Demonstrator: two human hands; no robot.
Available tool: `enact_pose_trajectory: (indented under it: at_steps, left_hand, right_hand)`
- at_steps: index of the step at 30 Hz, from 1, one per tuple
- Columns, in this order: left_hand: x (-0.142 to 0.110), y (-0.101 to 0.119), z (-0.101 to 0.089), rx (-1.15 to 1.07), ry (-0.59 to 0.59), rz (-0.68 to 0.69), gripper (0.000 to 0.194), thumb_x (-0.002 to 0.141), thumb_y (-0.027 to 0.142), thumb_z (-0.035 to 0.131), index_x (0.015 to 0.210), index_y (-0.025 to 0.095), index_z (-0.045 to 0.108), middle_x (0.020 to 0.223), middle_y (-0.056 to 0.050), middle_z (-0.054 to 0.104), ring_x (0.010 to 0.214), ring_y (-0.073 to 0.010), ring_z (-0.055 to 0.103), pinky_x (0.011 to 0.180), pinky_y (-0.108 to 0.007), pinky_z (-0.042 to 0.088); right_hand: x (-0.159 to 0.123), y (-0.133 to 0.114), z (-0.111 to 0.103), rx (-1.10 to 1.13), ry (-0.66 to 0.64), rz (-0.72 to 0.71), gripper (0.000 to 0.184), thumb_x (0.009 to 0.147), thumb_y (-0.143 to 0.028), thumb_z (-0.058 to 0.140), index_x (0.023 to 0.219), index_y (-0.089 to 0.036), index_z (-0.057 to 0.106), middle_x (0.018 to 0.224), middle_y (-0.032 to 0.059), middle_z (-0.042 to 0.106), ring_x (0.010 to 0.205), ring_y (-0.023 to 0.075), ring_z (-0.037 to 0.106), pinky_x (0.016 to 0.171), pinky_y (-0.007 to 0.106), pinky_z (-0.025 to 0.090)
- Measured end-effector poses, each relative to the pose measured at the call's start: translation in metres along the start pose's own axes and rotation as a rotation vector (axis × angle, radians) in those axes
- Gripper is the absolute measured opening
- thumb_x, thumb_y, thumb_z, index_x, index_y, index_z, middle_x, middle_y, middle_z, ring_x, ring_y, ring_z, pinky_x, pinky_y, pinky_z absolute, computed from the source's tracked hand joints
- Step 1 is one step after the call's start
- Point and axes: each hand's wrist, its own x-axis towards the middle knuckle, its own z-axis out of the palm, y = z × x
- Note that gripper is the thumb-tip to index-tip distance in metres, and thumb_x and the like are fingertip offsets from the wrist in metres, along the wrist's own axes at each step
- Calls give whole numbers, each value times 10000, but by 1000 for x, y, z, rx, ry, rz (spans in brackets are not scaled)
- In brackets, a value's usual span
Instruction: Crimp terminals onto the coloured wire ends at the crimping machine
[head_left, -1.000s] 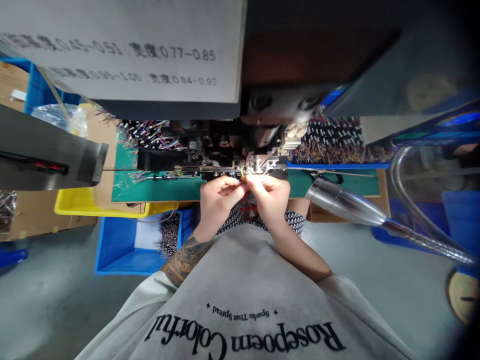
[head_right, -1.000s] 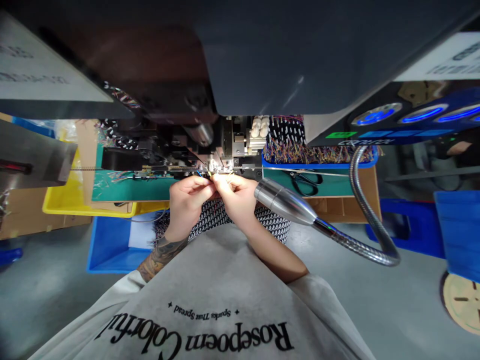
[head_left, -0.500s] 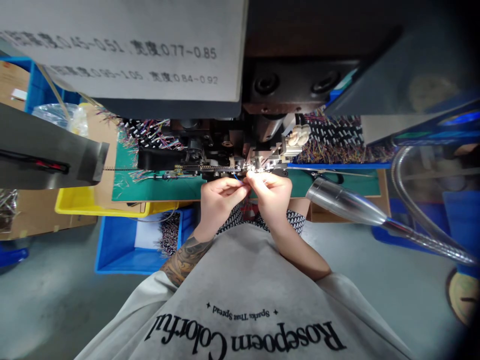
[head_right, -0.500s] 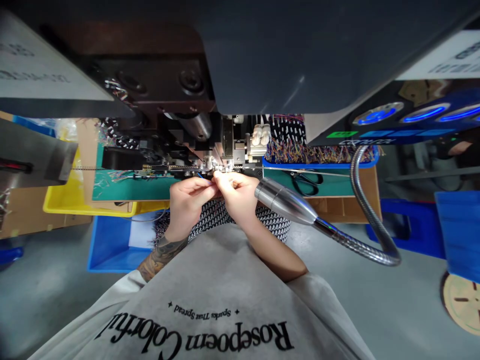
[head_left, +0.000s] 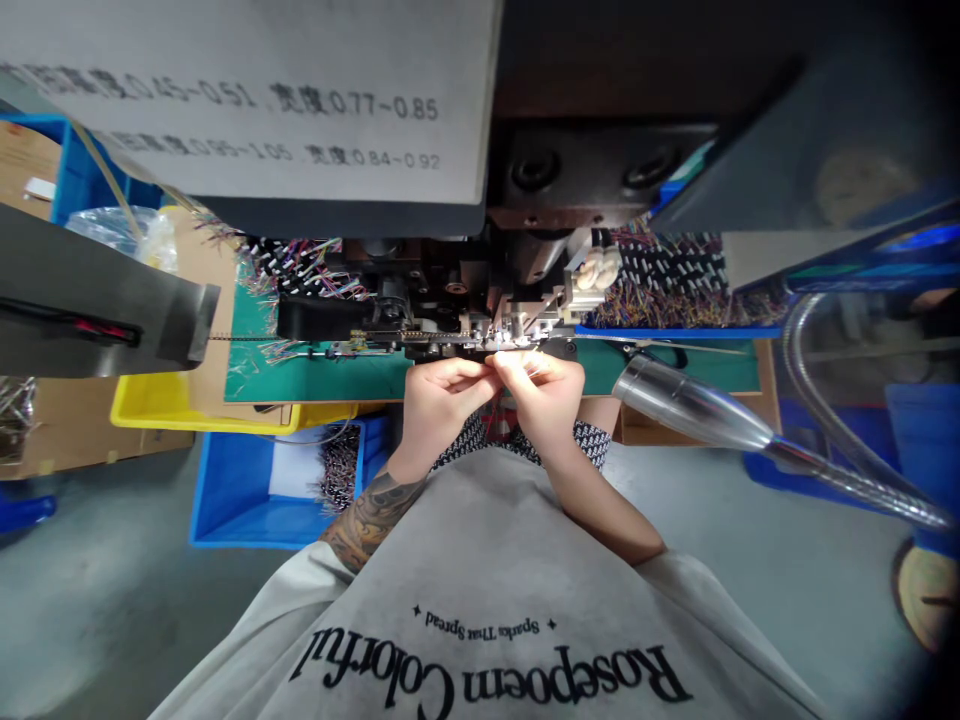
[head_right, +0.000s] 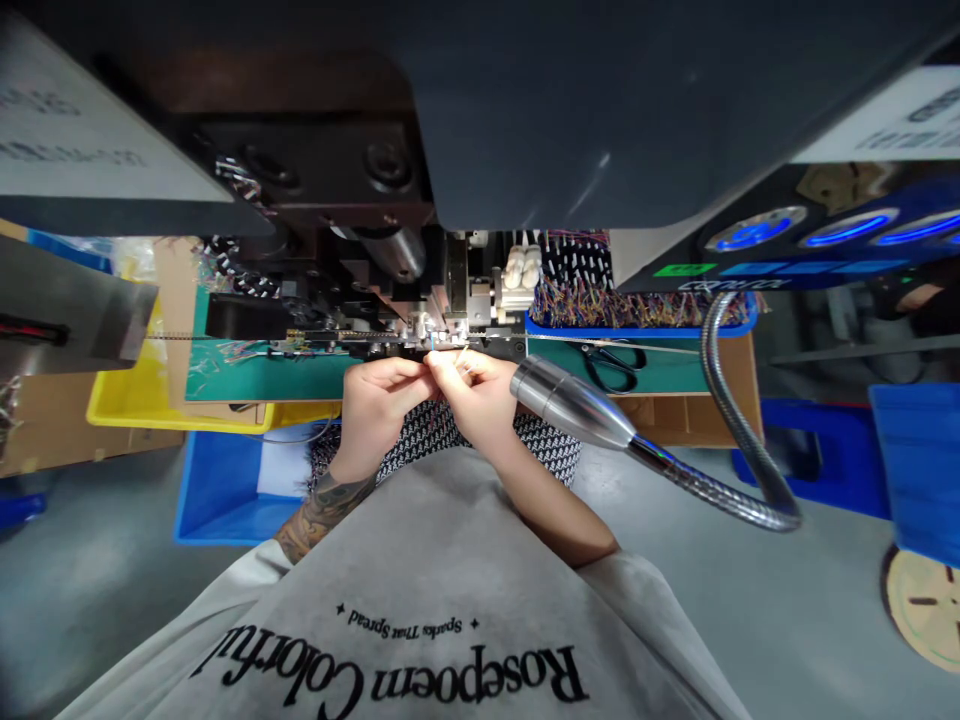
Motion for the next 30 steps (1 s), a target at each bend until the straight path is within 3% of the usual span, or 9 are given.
enact_pose_trajectory:
  at_steps: [11,15,18,22,24,27,30]
  left_hand:
    - [0,3,1,-17,9,-4,143,782,300,901,809,190,813,796,-29,825,701,-158,771,682,-275,656]
    - [0,-2,-1,-38,4,-2,174,816,346,889,839,192,812,804,-28,817,711,-169,776,704,-304,682]
    - [-1,-1,-4,-149,-36,-43,182,861,368,853,872,191,809,829,-36,819,745,-194,800,726,-349,714]
    - [-2,7,-12,-295,-103,-163,192,859,364,837,890,181,788,857,-65,834,734,-222,814,704,-388,727]
    - [-2,10,-17,-361,-144,-226,205,841,361,842,890,175,770,846,-83,836,727,-243,820,666,-384,719]
    - [-1,8,-22,-425,-210,-272,222,848,375,822,885,175,734,806,-95,829,699,-249,810,616,-367,695]
    - [-2,5,-22,-416,-262,-237,216,890,376,778,908,170,719,771,-96,819,647,-222,789,582,-326,669]
  right_hand:
    - [8,0,2,56,23,29,275,874,-424,765,686,-223,774,566,-14,641,566,142,581,541,289,517]
    - [7,-2,0,36,2,13,380,893,-441,759,598,-208,704,565,-4,625,568,135,552,551,291,492]
    - [4,2,-9,9,-144,-19,308,921,-446,758,745,-195,792,629,-2,652,585,123,538,601,298,502]
    - [-1,18,-33,16,-307,-97,268,942,-463,733,1063,-256,853,600,-53,554,541,105,439,561,270,427]
    - [-4,28,-44,35,-343,-92,285,955,-472,714,1107,-273,849,648,-43,592,592,115,505,589,267,442]
    - [-10,39,-53,150,-563,77,301,977,-466,698,1143,-260,842,783,-10,728,663,115,602,611,254,487]
    - [-15,43,-55,324,-830,287,321,978,-424,720,1218,-231,810,882,21,811,609,89,591,542,219,468]
